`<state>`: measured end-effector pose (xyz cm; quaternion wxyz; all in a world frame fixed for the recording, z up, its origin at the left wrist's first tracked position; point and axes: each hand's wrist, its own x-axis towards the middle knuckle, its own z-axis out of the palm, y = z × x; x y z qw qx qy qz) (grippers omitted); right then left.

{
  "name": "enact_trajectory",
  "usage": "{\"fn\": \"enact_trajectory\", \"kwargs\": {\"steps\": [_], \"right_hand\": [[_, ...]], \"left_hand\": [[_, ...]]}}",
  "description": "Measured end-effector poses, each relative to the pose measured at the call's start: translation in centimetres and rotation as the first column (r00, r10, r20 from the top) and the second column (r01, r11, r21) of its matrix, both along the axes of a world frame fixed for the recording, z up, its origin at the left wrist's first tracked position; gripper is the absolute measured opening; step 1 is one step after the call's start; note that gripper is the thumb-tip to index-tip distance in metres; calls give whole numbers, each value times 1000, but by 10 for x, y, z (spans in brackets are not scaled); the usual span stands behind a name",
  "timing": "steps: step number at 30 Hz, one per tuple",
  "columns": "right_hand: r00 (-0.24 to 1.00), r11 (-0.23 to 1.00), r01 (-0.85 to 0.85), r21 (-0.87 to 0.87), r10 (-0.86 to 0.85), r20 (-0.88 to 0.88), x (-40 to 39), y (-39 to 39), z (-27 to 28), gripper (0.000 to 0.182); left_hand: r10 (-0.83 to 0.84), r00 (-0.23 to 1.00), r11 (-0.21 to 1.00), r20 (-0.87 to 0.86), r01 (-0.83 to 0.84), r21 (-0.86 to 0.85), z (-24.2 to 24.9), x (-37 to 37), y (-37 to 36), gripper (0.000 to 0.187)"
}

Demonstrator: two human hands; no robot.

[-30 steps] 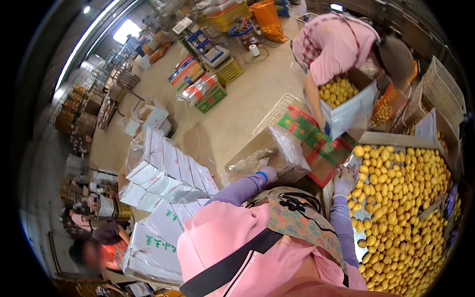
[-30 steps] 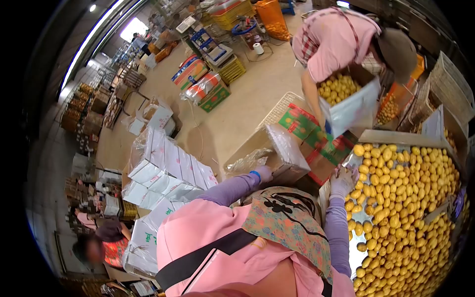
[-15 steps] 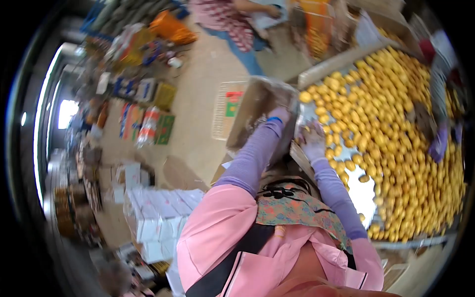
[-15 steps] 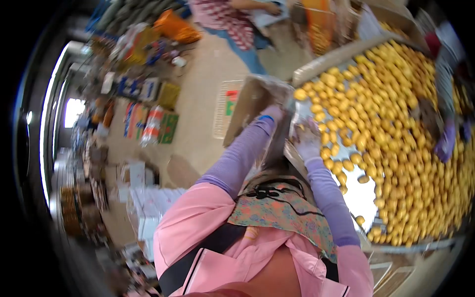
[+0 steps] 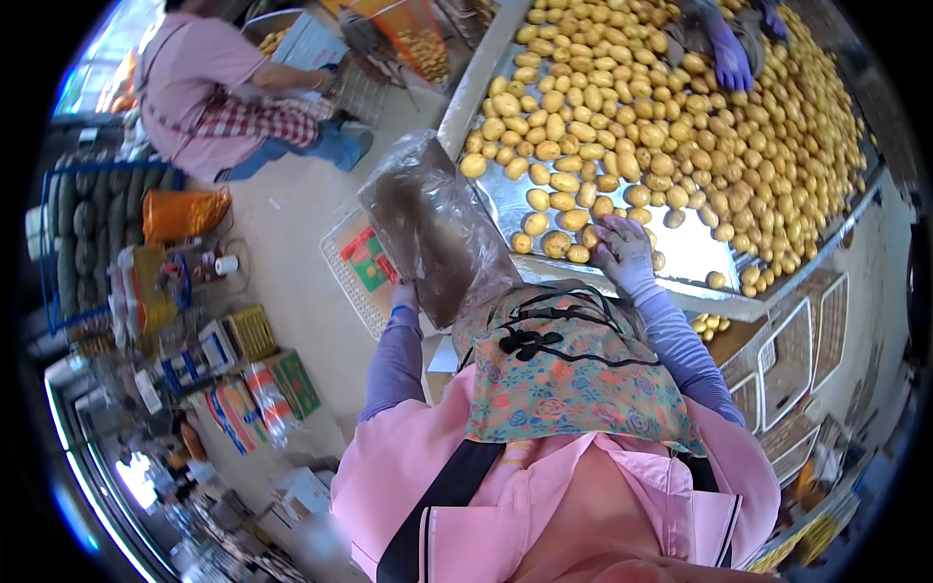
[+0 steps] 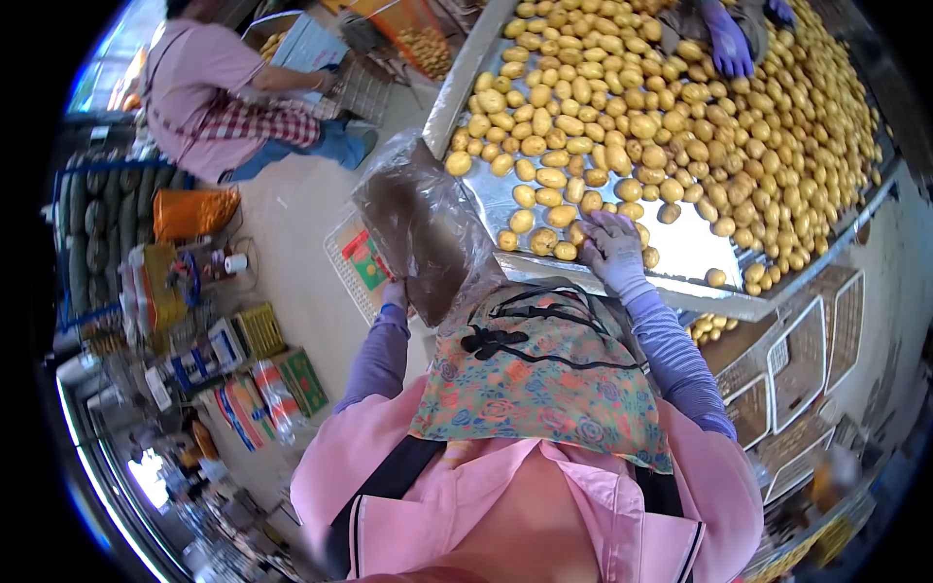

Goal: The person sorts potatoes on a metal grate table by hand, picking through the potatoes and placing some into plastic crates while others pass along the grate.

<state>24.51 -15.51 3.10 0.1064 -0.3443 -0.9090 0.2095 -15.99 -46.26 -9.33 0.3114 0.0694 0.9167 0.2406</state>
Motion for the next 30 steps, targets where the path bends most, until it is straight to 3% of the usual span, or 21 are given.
{"fn": "enact_trajectory", "kwargs": {"steps": [3, 6, 9, 10, 11, 12, 13, 15, 17, 18, 20, 21, 23, 24, 25, 26, 27, 28, 29, 30], "right_hand": [[989, 989, 145, 6, -145, 36, 11, -16, 1, 39], [985, 988, 151, 39, -153, 78, -1, -34, 4, 39], [984, 987, 146, 62, -151, 96, -15, -46, 1, 39], [983, 986, 156, 49, -160, 92, -19, -46, 0, 39], [981, 985, 170, 39, -172, 84, -21, -44, -2, 38], [984, 986, 169, 4, -169, 62, -21, -43, 3, 38], [981, 983, 183, -9, -182, 65, -21, -45, 1, 38], [988, 990, 141, -4, -140, 61, -18, -39, -1, 37], [991, 992, 126, -9, -126, 43, -12, -34, -1, 37], [994, 995, 86, -48, -83, 69, -8, -31, 3, 36], [998, 996, 19, -93, -14, 60, 4, -22, 20, 35], [998, 996, 40, -84, -35, 59, 12, -14, 31, 35], [986, 942, 133, -307, -94, 139, 25, -8, 43, 34], [989, 915, 142, -378, -116, 93, 34, -8, 28, 38], [988, 910, 150, -387, -128, 81, 43, -14, 15, 38], [918, 741, 219, -634, -377, -123, 45, -22, 17, 42], [741, 515, 176, -839, -630, -232, 46, -27, 18, 45], [489, 439, 39, -898, -792, -366, 33, -33, 7, 50], [296, 293, -148, -945, -898, -325, 27, -31, 18, 51], [211, 94, -293, -952, -964, -160, 22, -24, 41, 46]], "left_hand": [[-186, 982, 978, -33, 182, -102, -9, -9, 3, 44], [-335, 941, 932, -46, 324, -160, -19, -27, 29, 50], [-332, 943, 921, -19, 320, -224, -11, -31, 56, 46], [-428, 835, 901, -346, 365, -233, 1, -19, 66, 48], [-466, 618, 879, -633, 406, -251, 48, 2, 93, 52], [-486, 529, 766, -696, 641, -49, 74, 6, 117, 54], [-475, 450, 561, -756, 817, 133, 94, 11, 141, 57], [-748, 261, 324, -610, 946, 8, 131, 29, 194, 56], [-573, -83, 324, -815, 891, -318, 121, 48, 253, 41], [-569, -93, 310, -817, 896, -318, 116, 49, 279, 41], [-870, 44, 343, -492, 771, -537, 104, 52, 323, 27], [-866, 26, 331, -499, 778, -535, 104, 51, 333, 27], [-830, 22, 247, -557, 911, -331, 103, 35, 340, 20], [-845, 165, 318, -508, 919, -231, 105, 31, 341, 27], [-851, 147, 304, -503, 921, -245, 104, 35, 339, 27], [-796, 332, 406, -506, 913, -41, 115, 48, 330, 32], [-726, 508, 494, -464, 854, 163, 126, 67, 321, 36], [-753, 577, 410, -316, 787, 462, 134, 103, 312, 41], [-789, 597, 333, -146, 614, 716, 143, 148, 301, 46], [-804, 408, 112, -433, 818, 564, 160, 192, 296, 45]]}}
